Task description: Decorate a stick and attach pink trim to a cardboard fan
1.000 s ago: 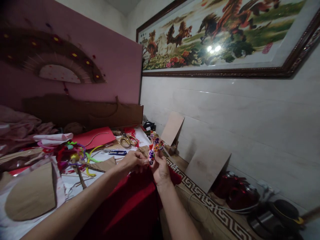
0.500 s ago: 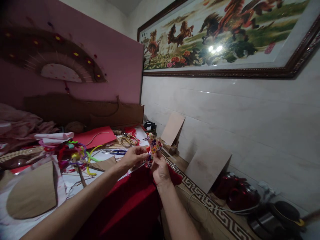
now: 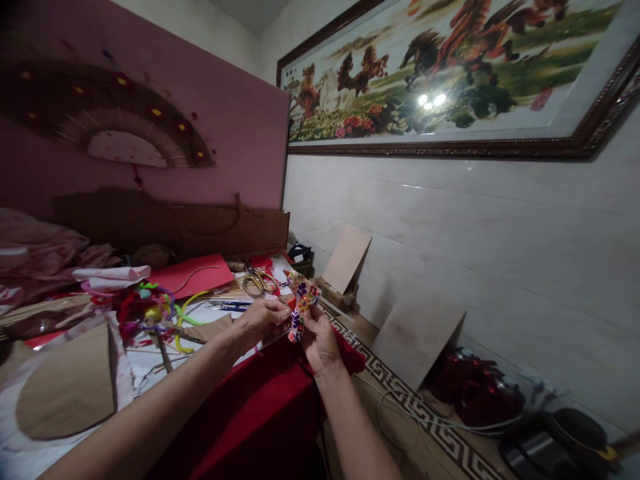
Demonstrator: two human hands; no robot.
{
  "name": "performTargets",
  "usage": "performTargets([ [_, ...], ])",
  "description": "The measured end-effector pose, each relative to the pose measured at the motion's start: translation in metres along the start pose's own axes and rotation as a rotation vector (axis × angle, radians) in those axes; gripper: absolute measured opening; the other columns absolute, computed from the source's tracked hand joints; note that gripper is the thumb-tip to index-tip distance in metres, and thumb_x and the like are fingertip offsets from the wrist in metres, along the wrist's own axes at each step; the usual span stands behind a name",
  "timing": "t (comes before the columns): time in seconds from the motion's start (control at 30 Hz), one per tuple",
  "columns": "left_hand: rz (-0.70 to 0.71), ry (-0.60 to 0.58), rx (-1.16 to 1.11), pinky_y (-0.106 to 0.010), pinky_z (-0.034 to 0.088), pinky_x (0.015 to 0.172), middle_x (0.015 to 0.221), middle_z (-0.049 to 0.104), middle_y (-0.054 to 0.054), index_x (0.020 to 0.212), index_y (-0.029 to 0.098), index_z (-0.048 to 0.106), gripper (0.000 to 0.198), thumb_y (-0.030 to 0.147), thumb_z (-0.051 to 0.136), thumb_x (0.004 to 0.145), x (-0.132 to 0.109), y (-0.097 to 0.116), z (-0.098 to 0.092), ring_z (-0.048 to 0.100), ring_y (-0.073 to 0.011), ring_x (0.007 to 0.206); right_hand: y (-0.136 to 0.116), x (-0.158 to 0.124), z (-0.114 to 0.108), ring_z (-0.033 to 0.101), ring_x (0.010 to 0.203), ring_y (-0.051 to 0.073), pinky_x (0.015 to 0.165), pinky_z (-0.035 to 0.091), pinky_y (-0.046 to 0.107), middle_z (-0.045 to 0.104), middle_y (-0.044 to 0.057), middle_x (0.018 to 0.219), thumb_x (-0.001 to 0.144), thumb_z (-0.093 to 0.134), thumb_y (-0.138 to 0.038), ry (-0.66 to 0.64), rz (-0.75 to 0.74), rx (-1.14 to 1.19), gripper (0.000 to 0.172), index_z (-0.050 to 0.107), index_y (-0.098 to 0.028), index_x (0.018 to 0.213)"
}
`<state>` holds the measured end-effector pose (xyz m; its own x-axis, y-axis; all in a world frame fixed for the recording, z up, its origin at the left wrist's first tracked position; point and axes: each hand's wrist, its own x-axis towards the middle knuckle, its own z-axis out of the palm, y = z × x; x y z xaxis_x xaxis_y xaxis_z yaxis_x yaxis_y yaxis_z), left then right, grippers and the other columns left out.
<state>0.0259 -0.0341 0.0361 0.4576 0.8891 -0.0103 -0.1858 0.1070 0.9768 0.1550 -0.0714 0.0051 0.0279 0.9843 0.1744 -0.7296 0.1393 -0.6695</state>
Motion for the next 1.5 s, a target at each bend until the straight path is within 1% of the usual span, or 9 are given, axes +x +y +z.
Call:
performTargets([
  [0.13,-0.029,-0.019,-0.068,-0.022,0.039,0.046,0.045,0.059,-0.002,0.055,0.011,0.062,0.02,0.024,0.077,0.051,-0.002,0.005,0.001,0.051,-0.0097,0.041,0.0,0.0,-0.001,0.065,0.07,0.017,0.072,0.053,0.035,0.071,-0.002,0.08,0.065,0.073,-0.017,-0.017,0.006,0.007,0.027,0.066,-0.022,0.091],
  [0.3,-0.055,0.021,-0.174,-0.022,0.043,0.047,0.047,0.059,-0.001,0.058,0.011,0.06,0.02,0.012,0.078,0.049,-0.002,0.007,0.004,0.054,-0.0105,0.043,0.001,0.001,-0.002,0.065,0.079,0.019,0.076,0.052,0.034,0.072,-0.001,0.086,0.064,0.073,-0.015,0.002,-0.01,0.02,0.028,0.067,-0.022,0.09],
  [0.47,-0.151,0.084,-0.285,-0.022,0.046,0.046,0.045,0.055,0.001,0.057,0.013,0.056,0.014,0.0,0.061,0.056,-0.003,0.008,0.011,0.052,-0.0089,0.04,0.001,0.001,-0.003,0.065,0.074,0.016,0.076,0.051,0.033,0.072,-0.002,0.084,0.063,0.073,-0.015,0.012,-0.018,0.016,0.026,0.067,-0.023,0.088],
  [0.57,-0.185,0.098,-0.329,-0.019,0.044,0.042,0.045,0.053,0.0,0.054,0.012,0.055,0.013,-0.001,0.053,0.058,-0.004,0.009,0.014,0.049,-0.0073,0.037,0.001,0.0,-0.003,0.064,0.072,0.015,0.075,0.052,0.032,0.072,-0.002,0.085,0.065,0.073,-0.015,0.0,-0.003,0.013,0.027,0.067,-0.023,0.09],
  [0.73,-0.143,0.133,-0.338,-0.018,0.045,0.042,0.047,0.056,-0.002,0.056,0.01,0.056,0.013,-0.001,0.051,0.06,-0.005,0.008,0.017,0.051,-0.0078,0.039,0.0,0.0,-0.002,0.063,0.066,0.016,0.07,0.053,0.032,0.071,-0.001,0.081,0.067,0.071,-0.016,-0.022,0.004,0.0,0.026,0.067,-0.022,0.092],
  [1.0,-0.084,0.04,-0.286,-0.02,0.046,0.045,0.048,0.057,-0.004,0.055,0.008,0.059,0.005,0.003,0.059,0.056,-0.006,0.01,0.011,0.052,-0.0095,0.041,-0.001,0.0,0.0,0.063,0.07,0.016,0.071,0.052,0.03,0.071,-0.001,0.083,0.067,0.071,-0.017,-0.033,0.001,0.006,0.026,0.068,-0.021,0.092],
  [1.27,-0.065,0.18,-0.197,-0.02,0.036,0.037,0.041,0.051,0.0,0.048,0.014,0.052,0.01,0.01,0.055,0.057,-0.001,0.002,0.015,0.046,-0.0089,0.034,0.003,0.0,-0.001,0.063,0.067,0.016,0.063,0.052,0.029,0.07,0.001,0.082,0.068,0.071,-0.019,-0.024,0.002,-0.036,0.031,0.064,-0.02,0.098],
  [1.37,-0.019,0.286,-0.144,-0.018,0.029,0.034,0.04,0.05,0.001,0.047,0.014,0.051,0.014,0.015,0.053,0.061,0.003,0.0,0.01,0.043,-0.0072,0.032,0.005,0.002,-0.004,0.061,0.062,0.013,0.057,0.049,0.024,0.069,-0.001,0.079,0.067,0.071,-0.017,0.039,-0.031,-0.006,0.032,0.063,-0.02,0.098],
  [1.5,0.061,0.385,-0.107,-0.017,0.029,0.035,0.043,0.051,0.002,0.05,0.015,0.05,0.014,0.021,0.055,0.063,0.007,0.001,0.002,0.042,-0.0062,0.035,0.005,0.003,-0.006,0.059,0.058,0.01,0.052,0.047,0.02,0.067,-0.002,0.074,0.068,0.072,-0.017,0.072,-0.024,-0.006,0.028,0.063,-0.019,0.094],
])
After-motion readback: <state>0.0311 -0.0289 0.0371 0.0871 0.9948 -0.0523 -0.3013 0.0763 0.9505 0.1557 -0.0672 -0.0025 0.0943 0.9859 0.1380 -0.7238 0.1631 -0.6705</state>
